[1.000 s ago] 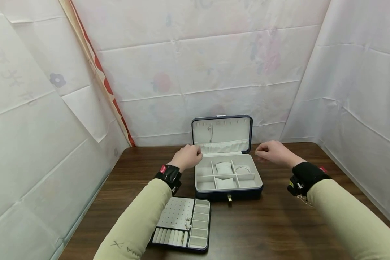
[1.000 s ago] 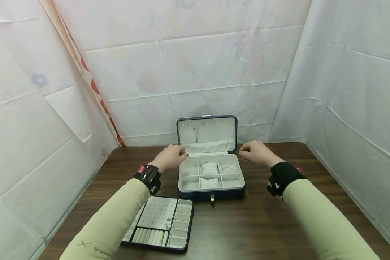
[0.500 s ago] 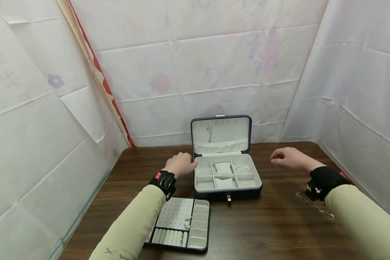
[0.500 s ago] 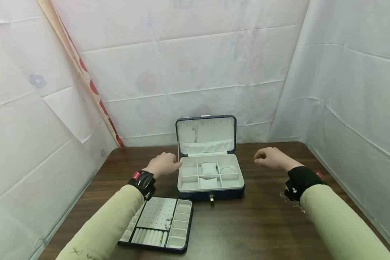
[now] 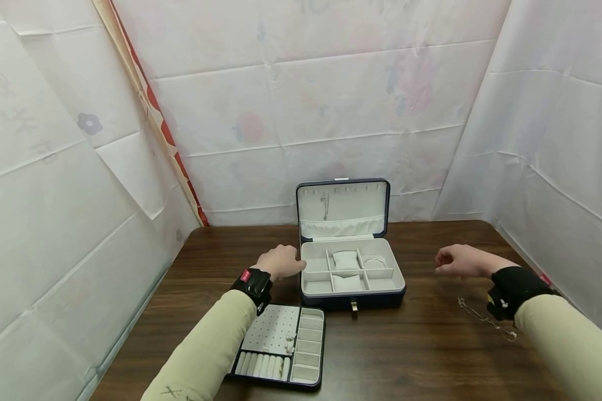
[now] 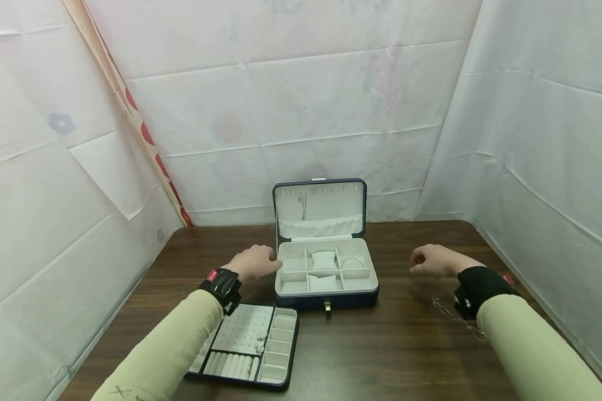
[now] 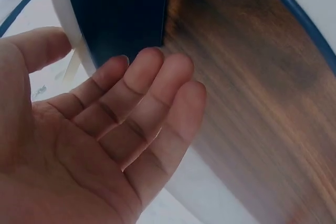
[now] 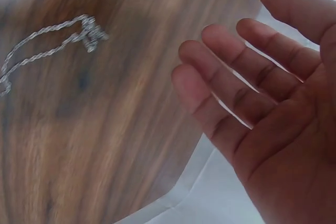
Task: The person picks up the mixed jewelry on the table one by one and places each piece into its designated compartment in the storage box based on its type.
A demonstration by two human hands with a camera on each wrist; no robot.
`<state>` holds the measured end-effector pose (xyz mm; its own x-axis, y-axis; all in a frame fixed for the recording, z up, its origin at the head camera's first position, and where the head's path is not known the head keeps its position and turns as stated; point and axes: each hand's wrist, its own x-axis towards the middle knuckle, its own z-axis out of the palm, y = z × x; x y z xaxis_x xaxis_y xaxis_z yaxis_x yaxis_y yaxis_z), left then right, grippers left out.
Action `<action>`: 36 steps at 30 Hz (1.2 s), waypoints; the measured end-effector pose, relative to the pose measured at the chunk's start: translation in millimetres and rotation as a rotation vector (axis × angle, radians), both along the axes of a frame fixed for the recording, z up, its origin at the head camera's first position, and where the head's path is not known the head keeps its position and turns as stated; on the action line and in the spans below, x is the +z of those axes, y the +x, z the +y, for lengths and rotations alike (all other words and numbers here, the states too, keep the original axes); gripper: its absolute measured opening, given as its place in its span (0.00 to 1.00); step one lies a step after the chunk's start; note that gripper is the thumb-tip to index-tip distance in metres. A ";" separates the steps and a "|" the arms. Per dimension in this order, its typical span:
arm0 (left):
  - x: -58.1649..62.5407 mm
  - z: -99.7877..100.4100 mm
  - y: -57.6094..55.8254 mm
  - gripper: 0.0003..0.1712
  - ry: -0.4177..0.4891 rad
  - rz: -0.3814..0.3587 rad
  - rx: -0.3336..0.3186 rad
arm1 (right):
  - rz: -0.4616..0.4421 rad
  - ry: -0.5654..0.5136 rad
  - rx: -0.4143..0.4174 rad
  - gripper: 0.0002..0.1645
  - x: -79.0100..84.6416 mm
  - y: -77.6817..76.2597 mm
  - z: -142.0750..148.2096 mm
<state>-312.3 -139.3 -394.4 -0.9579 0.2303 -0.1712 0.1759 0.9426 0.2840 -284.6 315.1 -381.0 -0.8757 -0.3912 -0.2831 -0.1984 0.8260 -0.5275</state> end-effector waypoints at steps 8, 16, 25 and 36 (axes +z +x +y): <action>-7.8 6.1 0.4 0.13 0.059 -0.041 -0.024 | 0.029 0.149 0.029 0.09 -10.8 7.4 10.1; -12.2 5.1 -0.7 0.14 0.101 -0.055 -0.052 | -0.083 0.172 -0.049 0.13 -24.0 12.7 19.4; -10.7 5.5 -1.8 0.15 0.106 -0.055 -0.064 | -0.200 0.127 -0.172 0.15 -31.4 23.8 21.9; -10.5 6.1 -2.0 0.12 0.112 -0.046 -0.054 | -0.151 0.268 -0.140 0.15 -35.1 31.9 15.3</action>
<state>-314.3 -133.2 -404.8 -0.9353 0.3013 -0.1855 0.2096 0.8942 0.3957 -252.7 330.3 -416.0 -0.8562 -0.1636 -0.4900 -0.0092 0.9532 -0.3022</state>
